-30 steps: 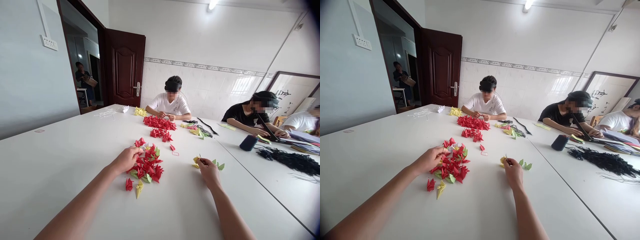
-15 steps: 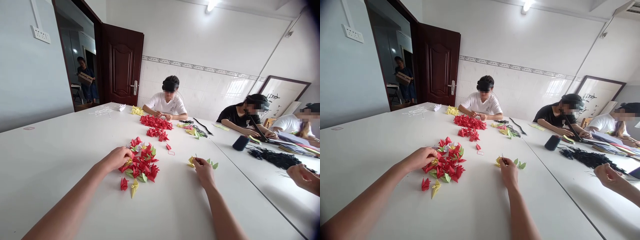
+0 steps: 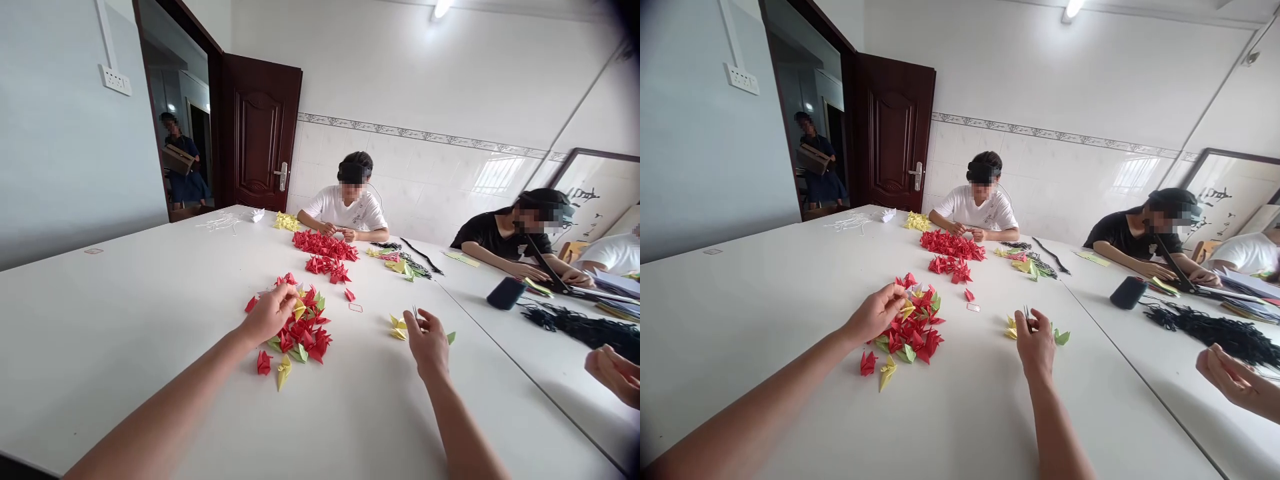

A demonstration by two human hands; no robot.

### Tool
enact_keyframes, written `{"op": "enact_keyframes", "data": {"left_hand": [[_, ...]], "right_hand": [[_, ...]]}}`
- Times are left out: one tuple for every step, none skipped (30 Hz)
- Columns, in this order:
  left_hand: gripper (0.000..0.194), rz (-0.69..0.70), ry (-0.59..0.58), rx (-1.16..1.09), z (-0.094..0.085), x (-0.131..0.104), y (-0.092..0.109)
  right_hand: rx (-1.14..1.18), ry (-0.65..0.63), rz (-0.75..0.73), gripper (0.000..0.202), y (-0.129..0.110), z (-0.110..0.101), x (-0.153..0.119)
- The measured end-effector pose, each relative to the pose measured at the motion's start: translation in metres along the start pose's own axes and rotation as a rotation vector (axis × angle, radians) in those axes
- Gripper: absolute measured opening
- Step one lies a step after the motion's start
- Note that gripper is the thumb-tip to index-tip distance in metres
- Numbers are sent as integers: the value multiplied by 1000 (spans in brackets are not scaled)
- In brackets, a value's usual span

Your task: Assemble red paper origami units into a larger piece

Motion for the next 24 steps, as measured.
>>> {"op": "enact_keyframes", "data": {"left_hand": [[20,5,-4,-18,4,-1,1],[21,11,-5,-37,7,-2,1],[21,22,-1,-52,10,-3,2],[22,40,6,-63,12,-3,4],[21,63,14,-69,14,-4,5],[21,89,22,-67,16,-4,8],[20,112,28,-59,17,-4,10],[19,134,30,-45,18,-4,12],[19,153,31,-29,18,-5,15],[19,171,32,-15,19,-5,18],[19,188,35,-6,19,-5,21],[19,205,36,-2,19,-6,23],[18,218,33,-2,19,-7,26],[18,228,25,-3,20,-7,28],[18,232,15,-5,20,-8,30],[18,236,6,-8,21,-9,31],[19,240,1,-10,21,-9,32],[20,248,-1,-13,22,-10,33],[21,258,-1,-15,22,-11,34],[21,268,0,-17,23,-11,34],[21,276,1,-20,23,-12,35],[21,282,-1,-23,24,-12,35],[21,286,-4,-27,25,-12,35],[21,288,-7,-33,25,-13,35]], "right_hand": [[25,-27,-22,56,-4,3,-5],[47,-73,-51,54,-9,7,-13],[58,-132,-89,53,-14,12,-21],[53,-196,-138,52,-20,18,-32],[32,-251,-201,52,-25,24,-44],[2,-297,-279,51,-30,29,-57],[-32,-340,-365,48,-35,34,-70],[-59,-381,-446,45,-40,38,-83],[-83,-425,-518,41,-43,41,-95],[-102,-465,-575,37,-45,43,-106],[-116,-499,-619,33,-47,45,-114],[-126,-527,-654,31,-48,45,-121],[-133,-546,-682,28,-49,45,-126],[-136,-557,-706,27,-50,44,-129],[-138,-561,-726,26,-51,44,-131],[-137,-559,-744,26,-52,43,-132],[-140,-555,-762,26,-52,42,-132],[-143,-551,-780,25,-53,41,-133],[-146,-547,-799,25,-54,40,-134],[-150,-548,-820,24,-55,40,-135],[-156,-549,-843,24,-56,40,-136],[-162,-550,-866,24,-57,40,-137],[-169,-554,-887,24,-57,40,-139],[-176,-556,-906,24,-58,40,-140]]}}
Point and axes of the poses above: each hand's wrist, its own x-axis towards the middle knuckle, its own z-axis out of the palm, y = z × x, the point moved 4 cm from there along x, towards the middle knuckle, and after that the axes turned 15 degrees about z, right-handed, at the moved point
